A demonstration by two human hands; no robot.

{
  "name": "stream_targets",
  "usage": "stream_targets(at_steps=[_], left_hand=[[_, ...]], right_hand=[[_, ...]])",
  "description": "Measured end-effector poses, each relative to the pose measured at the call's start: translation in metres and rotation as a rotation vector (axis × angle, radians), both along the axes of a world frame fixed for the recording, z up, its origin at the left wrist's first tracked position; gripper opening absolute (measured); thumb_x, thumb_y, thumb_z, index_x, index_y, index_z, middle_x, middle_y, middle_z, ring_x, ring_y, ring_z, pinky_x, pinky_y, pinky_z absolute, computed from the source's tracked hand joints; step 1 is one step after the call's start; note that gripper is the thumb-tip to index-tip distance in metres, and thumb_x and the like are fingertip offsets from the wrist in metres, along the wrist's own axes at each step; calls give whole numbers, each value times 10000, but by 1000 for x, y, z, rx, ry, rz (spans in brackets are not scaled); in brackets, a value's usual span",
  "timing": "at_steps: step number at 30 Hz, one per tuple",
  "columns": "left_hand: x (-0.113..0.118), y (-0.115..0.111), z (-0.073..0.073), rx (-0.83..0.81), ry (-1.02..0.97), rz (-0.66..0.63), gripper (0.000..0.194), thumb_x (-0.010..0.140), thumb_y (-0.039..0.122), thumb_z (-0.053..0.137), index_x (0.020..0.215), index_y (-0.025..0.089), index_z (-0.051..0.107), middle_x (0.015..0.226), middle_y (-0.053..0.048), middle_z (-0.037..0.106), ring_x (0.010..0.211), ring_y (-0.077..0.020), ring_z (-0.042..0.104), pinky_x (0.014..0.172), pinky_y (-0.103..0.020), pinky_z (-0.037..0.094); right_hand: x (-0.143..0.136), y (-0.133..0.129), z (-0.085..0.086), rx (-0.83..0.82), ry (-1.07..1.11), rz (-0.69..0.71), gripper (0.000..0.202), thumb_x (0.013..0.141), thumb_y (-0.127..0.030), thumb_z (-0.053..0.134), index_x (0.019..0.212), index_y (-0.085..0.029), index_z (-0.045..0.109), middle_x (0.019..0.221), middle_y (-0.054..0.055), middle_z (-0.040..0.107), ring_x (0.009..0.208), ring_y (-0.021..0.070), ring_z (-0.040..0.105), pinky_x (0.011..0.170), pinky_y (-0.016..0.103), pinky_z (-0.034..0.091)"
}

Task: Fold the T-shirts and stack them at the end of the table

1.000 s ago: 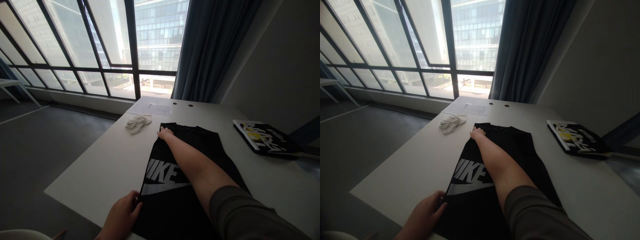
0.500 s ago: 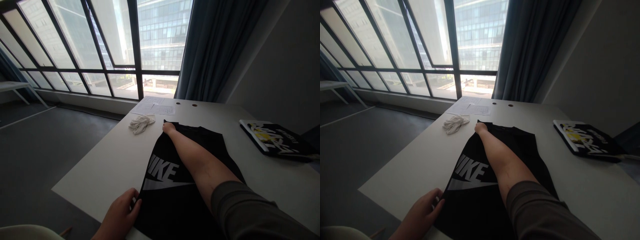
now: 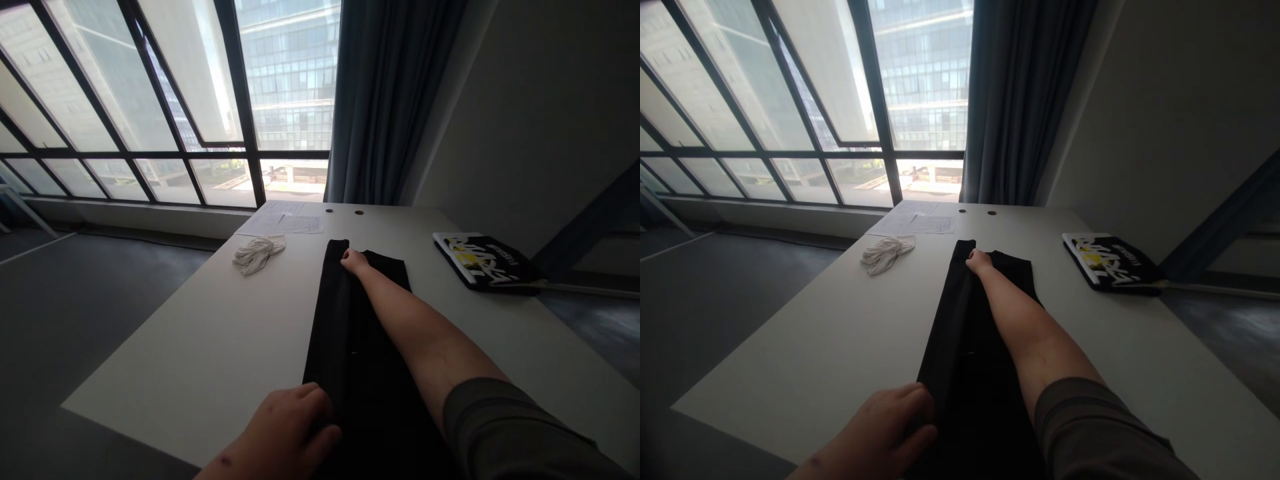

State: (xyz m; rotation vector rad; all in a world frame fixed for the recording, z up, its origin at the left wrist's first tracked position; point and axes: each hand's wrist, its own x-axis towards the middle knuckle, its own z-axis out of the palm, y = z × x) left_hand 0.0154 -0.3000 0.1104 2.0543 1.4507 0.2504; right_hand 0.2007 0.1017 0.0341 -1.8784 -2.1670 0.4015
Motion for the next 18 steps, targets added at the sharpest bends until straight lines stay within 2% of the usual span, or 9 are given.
stream_targets(at_steps=[3,6,9,12,15,18], left_hand=[[23,7,-9,80,40,-64,204,988,380,515,1033,257,672,1026,-40,709,892,-209,670,815,-320,515],[38,14,-37,228,52,-84,302,973,342,557,1238,236,656,1301,-82,665,1199,-263,618,1029,-392,511],[41,18,-74,283,130,-179,640,933,356,644,1535,268,448,1634,-112,387,1499,-356,356,1207,-549,357],[35,17,-101,262,218,-247,797,908,356,688,1611,348,313,1709,-93,207,1558,-398,206,1220,-636,284],[29,16,-110,263,237,-272,826,907,353,693,1619,392,275,1723,-62,138,1564,-392,187,1230,-635,261],[25,18,-105,253,244,-276,822,909,336,693,1616,394,279,1724,-62,135,1563,-386,197,1229,-629,272]], right_hand=[[18,-6,-21,29,-38,-4,504,929,-353,615,1398,-169,596,1479,182,513,1320,313,507,1093,393,405],[23,-10,-42,45,-64,38,581,975,-413,547,1506,-182,506,1637,158,342,1500,331,298,1187,438,307],[23,-10,-59,50,-83,66,607,1018,-426,451,1559,-151,434,1677,140,288,1549,316,207,1234,452,215],[21,-9,-69,69,-89,76,625,1032,-424,396,1583,-129,390,1690,137,260,1561,307,179,1247,443,167],[23,-8,-68,110,-84,86,642,1016,-447,428,1565,-113,417,1687,152,259,1565,315,149,1241,435,176],[40,-8,-59,192,-65,75,614,1005,-460,458,1527,-136,472,1664,151,303,1555,318,145,1229,428,195]])
